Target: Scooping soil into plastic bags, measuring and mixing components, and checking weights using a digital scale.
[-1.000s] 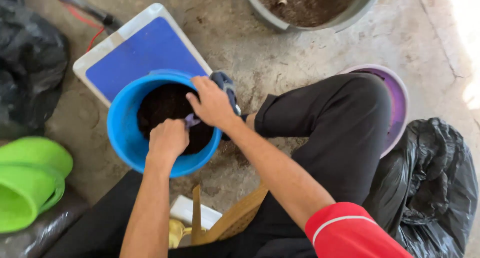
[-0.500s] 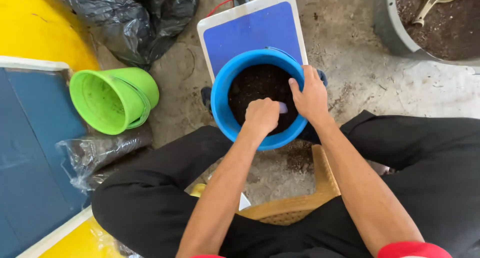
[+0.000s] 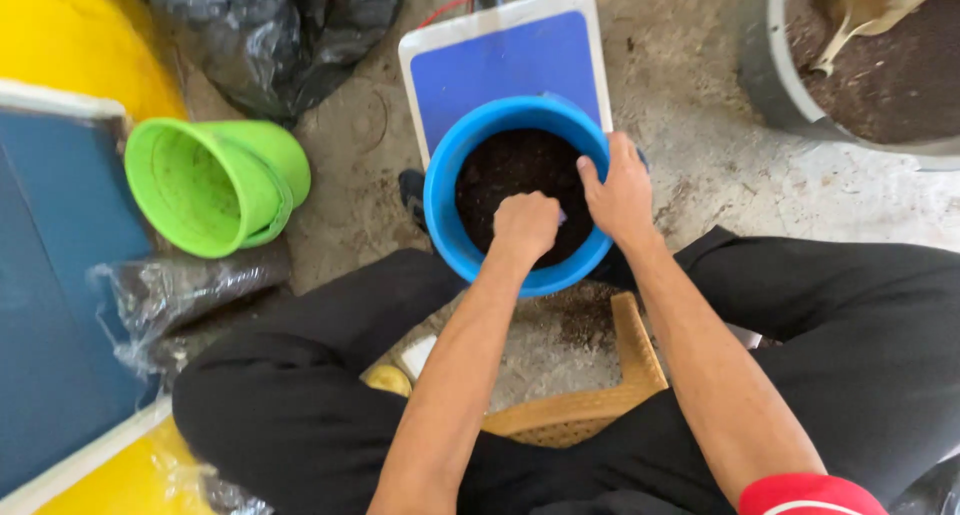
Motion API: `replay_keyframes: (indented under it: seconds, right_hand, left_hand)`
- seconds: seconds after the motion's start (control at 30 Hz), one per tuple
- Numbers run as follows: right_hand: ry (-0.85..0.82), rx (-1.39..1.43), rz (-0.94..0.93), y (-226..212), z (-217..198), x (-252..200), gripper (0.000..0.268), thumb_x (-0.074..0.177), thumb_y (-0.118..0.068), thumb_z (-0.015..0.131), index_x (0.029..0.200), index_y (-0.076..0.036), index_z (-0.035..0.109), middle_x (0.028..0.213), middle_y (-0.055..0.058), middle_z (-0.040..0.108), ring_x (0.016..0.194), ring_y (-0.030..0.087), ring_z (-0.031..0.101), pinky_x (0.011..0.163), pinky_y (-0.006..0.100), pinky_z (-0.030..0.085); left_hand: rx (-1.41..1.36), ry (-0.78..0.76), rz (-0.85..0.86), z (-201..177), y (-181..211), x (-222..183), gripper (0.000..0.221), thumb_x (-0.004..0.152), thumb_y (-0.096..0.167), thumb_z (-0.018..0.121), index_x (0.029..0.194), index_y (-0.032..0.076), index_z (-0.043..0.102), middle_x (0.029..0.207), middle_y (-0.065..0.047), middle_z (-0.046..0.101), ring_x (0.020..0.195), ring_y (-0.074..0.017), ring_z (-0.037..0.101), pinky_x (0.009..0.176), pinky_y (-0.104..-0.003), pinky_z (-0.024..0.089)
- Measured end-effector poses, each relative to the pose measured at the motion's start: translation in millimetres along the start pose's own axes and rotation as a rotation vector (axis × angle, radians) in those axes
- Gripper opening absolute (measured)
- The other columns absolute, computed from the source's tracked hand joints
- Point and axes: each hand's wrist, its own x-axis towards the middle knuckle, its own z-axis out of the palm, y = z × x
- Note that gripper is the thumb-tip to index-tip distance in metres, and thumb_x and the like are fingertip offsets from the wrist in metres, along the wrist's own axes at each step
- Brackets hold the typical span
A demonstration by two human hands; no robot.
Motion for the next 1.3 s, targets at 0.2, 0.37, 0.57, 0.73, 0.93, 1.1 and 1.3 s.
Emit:
replay_keyframes:
  seconds: [0.2,0.37,0.57,0.73,0.93,1.1,1.3]
  right_hand:
    - [-0.006,0.061,0.06,3,3,1,0.035,0.097,-0.022,0.067,0.124,-0.002,0.056,0.111,0.025,0.064,0.101,0.048,0.061,0.083,0.055,0.048]
    - [0.16,0.074,0.189,5,11,-19,0.036,0.099,-0.026,0.068,0.124,-0.003,0.056,0.111,0.02,0.064,0.105,0.041,0.064,0.092,0.05,0.05]
    - [0.224,0.044,0.382,-31,22,-72,0.057,0.093,-0.031,0.074,0.133,-0.001,0.047,0.123,0.027,0.053,0.115,0.046,0.052,0.099,0.052,0.042]
    - [0.193,0.1,0.583,-51,20,-95,0.066,0.092,-0.026,0.069,0.148,-0.008,0.038,0.127,0.027,0.054,0.117,0.046,0.053,0.1,0.052,0.042]
    - [0.101,0.186,0.851,-41,41,-109,0.038,0.095,-0.013,0.057,0.129,-0.005,0.041,0.103,0.028,0.069,0.103,0.049,0.065,0.092,0.058,0.045]
    - [0.024,0.093,0.416,13,28,-70,0.037,0.092,-0.008,0.062,0.123,-0.005,0.042,0.102,0.031,0.067,0.1,0.054,0.063,0.083,0.06,0.048]
    - [-0.364,-0.13,0.265,-1,-20,20,0.039,0.097,-0.025,0.068,0.128,-0.008,0.052,0.107,0.028,0.069,0.104,0.052,0.062,0.088,0.059,0.048]
  left_hand:
    - [-0.006,0.104,0.105,2,0,-18,0.016,0.075,0.007,0.068,0.081,0.014,0.081,0.083,-0.019,0.075,0.079,-0.0377,0.074,0.07,-0.049,0.06]
    - [0.083,-0.033,0.063,-102,10,-69,0.011,0.081,0.012,0.069,0.083,0.009,0.08,0.086,-0.016,0.075,0.082,-0.0343,0.075,0.072,-0.046,0.06]
    - [0.068,0.022,-0.066,-179,2,-56,0.012,0.083,0.017,0.073,0.087,0.008,0.079,0.088,-0.018,0.076,0.084,-0.0363,0.074,0.075,-0.048,0.059]
    - [0.002,-0.057,-0.016,3,-28,12,0.016,0.078,0.018,0.076,0.092,0.009,0.08,0.098,-0.019,0.075,0.092,-0.0377,0.073,0.082,-0.048,0.058]
    - [-0.091,-0.058,0.066,2,-34,-20,0.017,0.084,0.022,0.073,0.097,0.012,0.079,0.097,-0.02,0.074,0.091,-0.0399,0.072,0.08,-0.051,0.057]
    - [0.026,-0.107,0.098,-100,-36,-63,0.016,0.085,0.022,0.069,0.093,0.014,0.08,0.087,-0.017,0.075,0.084,-0.0372,0.073,0.077,-0.051,0.057]
    - [0.002,0.048,-0.062,-202,-18,-79,0.017,0.089,0.02,0.067,0.098,0.014,0.079,0.086,-0.016,0.076,0.081,-0.0365,0.073,0.075,-0.052,0.057]
